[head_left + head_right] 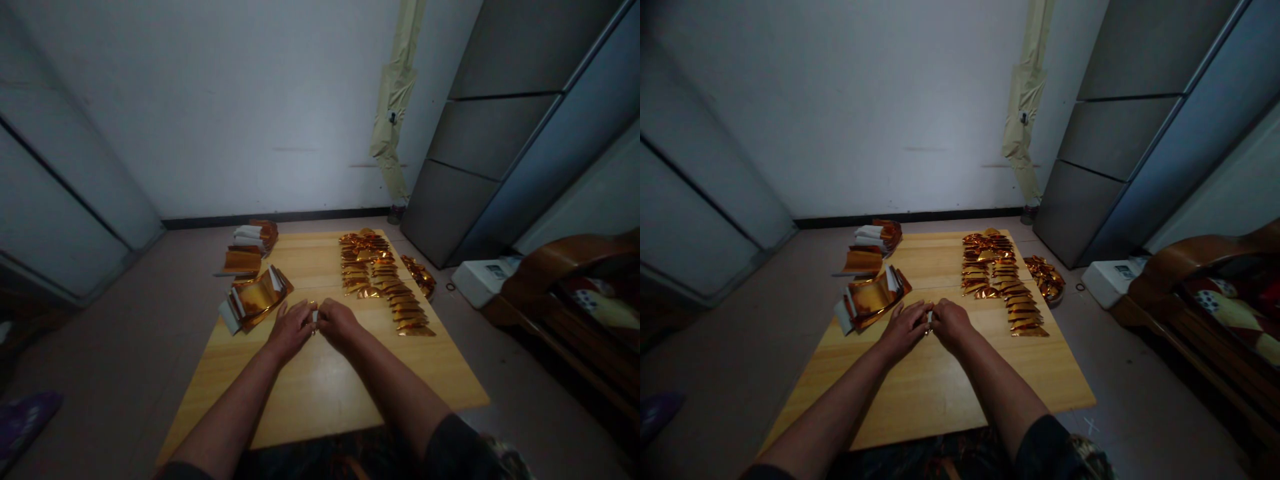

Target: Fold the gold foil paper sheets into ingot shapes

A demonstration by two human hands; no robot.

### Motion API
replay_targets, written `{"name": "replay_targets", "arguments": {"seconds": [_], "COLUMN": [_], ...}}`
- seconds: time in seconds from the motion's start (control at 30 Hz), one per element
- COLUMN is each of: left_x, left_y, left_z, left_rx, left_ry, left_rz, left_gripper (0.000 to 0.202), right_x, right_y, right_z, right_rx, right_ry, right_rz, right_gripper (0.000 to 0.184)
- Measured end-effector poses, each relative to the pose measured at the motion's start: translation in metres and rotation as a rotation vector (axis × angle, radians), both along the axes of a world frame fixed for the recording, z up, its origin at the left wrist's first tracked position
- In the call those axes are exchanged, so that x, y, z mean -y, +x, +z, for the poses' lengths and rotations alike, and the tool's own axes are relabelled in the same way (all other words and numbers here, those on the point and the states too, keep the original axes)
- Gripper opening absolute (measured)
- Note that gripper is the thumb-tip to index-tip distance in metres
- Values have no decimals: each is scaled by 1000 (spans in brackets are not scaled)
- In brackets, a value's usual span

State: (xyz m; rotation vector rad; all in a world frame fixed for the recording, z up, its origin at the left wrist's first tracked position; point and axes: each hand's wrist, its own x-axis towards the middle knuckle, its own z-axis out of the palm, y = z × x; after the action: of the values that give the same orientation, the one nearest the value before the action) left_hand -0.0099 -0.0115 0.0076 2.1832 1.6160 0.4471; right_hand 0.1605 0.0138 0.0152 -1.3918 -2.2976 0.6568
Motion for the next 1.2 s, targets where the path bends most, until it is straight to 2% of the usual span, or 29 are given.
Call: {"name": "replay_targets", "arguments": {"seconds": [0.23, 0.43, 0.57, 0.8, 1.07, 1.2], "left_x": [-2, -1, 0, 0, -1, -2], "left_y": [-1, 0, 0, 0, 0, 0], "left_z": [-8, -6, -5, -6, -6, -6], "left_rx": [14, 28, 31, 31, 27, 38], "left_ry": [25, 26, 28, 53, 48, 34], "left_rz": [14, 16, 16, 6, 19, 30], "left_gripper": [50, 44, 34, 28, 46, 51], "right_x": [0, 0, 1, 7, 2, 4], "right_y": [3, 7, 7, 6, 8, 8], "right_z": [-10, -16, -11, -6, -9, -4], "right_rx": [-221, -344, -350, -315, -327, -244], "right_ry": [-3, 14, 20, -42, -1, 96], "right_rz": [-14, -51, -67, -79, -83, 25], "right_gripper": [11, 23, 27, 18, 26, 36]}}
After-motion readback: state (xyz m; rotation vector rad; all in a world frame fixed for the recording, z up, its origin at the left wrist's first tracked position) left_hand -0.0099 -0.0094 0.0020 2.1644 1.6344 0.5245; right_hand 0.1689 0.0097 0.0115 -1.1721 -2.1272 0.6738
